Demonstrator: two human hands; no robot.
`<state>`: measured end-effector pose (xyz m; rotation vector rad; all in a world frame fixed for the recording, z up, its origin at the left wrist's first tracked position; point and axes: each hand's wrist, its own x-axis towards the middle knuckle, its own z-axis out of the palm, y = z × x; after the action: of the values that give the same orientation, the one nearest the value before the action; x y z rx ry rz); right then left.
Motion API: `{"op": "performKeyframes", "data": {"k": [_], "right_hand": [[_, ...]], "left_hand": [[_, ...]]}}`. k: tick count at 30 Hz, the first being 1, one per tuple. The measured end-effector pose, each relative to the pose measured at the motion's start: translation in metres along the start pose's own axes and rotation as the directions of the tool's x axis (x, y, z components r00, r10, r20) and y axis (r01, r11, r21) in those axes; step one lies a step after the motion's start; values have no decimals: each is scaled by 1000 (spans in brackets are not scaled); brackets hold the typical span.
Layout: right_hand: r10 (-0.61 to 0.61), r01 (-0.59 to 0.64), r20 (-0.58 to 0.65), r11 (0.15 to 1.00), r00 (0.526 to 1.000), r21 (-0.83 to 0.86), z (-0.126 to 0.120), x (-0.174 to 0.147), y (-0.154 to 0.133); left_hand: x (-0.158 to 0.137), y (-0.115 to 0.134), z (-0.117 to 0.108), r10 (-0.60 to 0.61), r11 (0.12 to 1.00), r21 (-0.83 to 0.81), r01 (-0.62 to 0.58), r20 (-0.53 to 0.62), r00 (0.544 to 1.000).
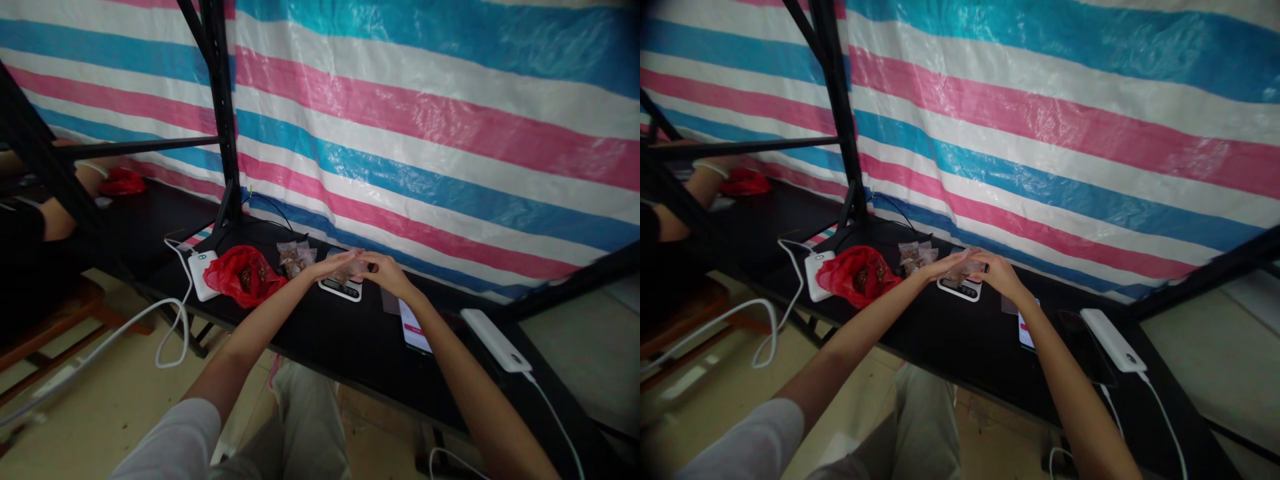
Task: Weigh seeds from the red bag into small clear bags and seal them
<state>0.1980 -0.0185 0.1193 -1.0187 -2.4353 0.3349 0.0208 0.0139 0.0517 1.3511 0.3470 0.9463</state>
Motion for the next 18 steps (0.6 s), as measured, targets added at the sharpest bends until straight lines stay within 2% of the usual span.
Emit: {"op": "performKeyframes", "data": {"k": [4, 7, 11, 14, 18], "right_hand": [[53, -56, 56, 997, 997, 54, -6, -2, 2], [83, -86, 114, 996, 990, 19, -12, -2, 7], [117, -99, 185, 989, 976, -107, -17, -1, 10], [104, -53, 180, 962, 978, -269, -15, -2, 11], [84, -13, 174, 927, 981, -375, -6, -10, 21]], "left_hand": [[1, 6, -9, -66, 994, 92, 57, 97, 993], [9, 15, -21, -68, 977, 209, 47, 98, 993], [21, 23, -31, -122, 926, 372, 70, 119, 985], [27, 21, -31, -166, 876, 477, 76, 149, 975], [37, 4, -33, -112, 861, 507, 32, 127, 986]]}}
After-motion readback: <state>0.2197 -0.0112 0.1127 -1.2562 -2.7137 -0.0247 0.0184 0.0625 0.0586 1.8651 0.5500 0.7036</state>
